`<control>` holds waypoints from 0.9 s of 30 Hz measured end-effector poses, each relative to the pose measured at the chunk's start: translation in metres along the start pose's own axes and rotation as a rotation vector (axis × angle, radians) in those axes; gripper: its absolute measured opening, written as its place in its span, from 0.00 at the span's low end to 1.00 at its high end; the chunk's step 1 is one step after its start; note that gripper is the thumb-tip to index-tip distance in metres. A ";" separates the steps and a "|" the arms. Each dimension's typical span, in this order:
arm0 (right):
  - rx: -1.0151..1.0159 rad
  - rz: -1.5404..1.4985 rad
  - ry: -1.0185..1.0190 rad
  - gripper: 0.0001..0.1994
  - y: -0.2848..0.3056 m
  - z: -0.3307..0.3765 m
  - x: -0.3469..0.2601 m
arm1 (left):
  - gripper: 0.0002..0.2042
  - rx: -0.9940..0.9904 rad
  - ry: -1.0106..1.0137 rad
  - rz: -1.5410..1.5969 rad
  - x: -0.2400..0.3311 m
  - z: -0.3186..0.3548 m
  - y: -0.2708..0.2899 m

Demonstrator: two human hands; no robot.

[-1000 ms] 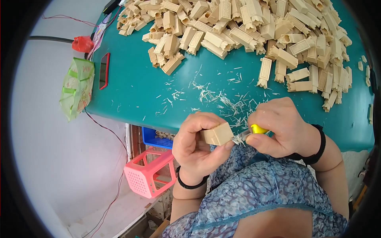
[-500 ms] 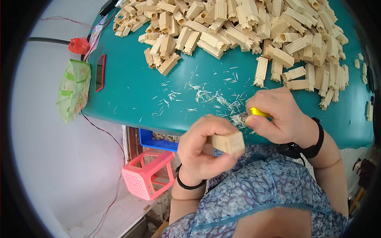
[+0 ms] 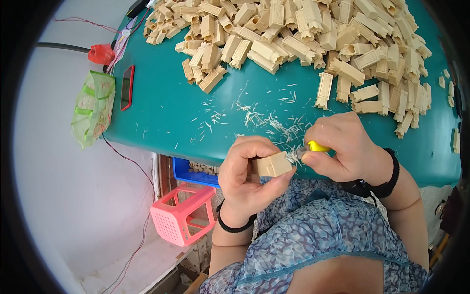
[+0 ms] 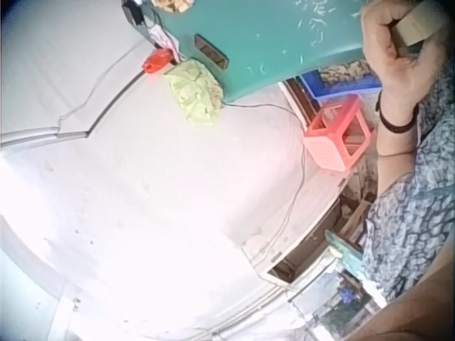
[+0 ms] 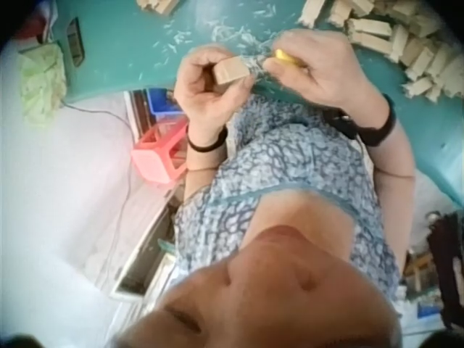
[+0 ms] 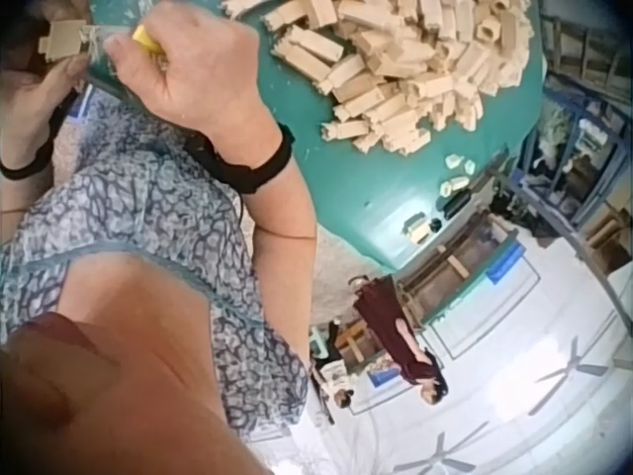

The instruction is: Manually shaping and trimming small wooden blocks using a utility knife.

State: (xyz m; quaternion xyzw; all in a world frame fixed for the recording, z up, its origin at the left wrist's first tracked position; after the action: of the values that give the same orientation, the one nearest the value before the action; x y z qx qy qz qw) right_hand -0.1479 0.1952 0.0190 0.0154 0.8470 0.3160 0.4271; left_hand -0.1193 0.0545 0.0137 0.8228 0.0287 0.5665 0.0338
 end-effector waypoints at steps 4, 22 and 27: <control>0.067 0.006 -0.225 0.13 0.004 -0.002 0.020 | 0.15 -0.251 -0.081 -0.001 0.012 0.003 -0.022; -0.057 -0.197 -0.116 0.14 -0.009 0.004 0.003 | 0.18 -0.027 -0.129 0.033 0.001 0.006 0.001; -0.051 -0.190 -0.053 0.13 -0.010 0.004 -0.004 | 0.18 -0.057 -0.143 -0.153 0.004 0.007 0.001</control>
State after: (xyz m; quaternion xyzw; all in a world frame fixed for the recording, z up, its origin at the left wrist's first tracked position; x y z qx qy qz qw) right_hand -0.1399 0.1886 0.0147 -0.0677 0.8248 0.2949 0.4777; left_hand -0.1117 0.0536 0.0152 0.8553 0.0729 0.5026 0.1025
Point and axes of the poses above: each hand's wrist, its own z-axis away from the middle knuckle, its own y-axis out of the back of the hand, x = y × z, the point moved 8 cm from there along -z, towards the middle knuckle, and after that the axes turned 3 degrees about -y, right-handed, at the moved point
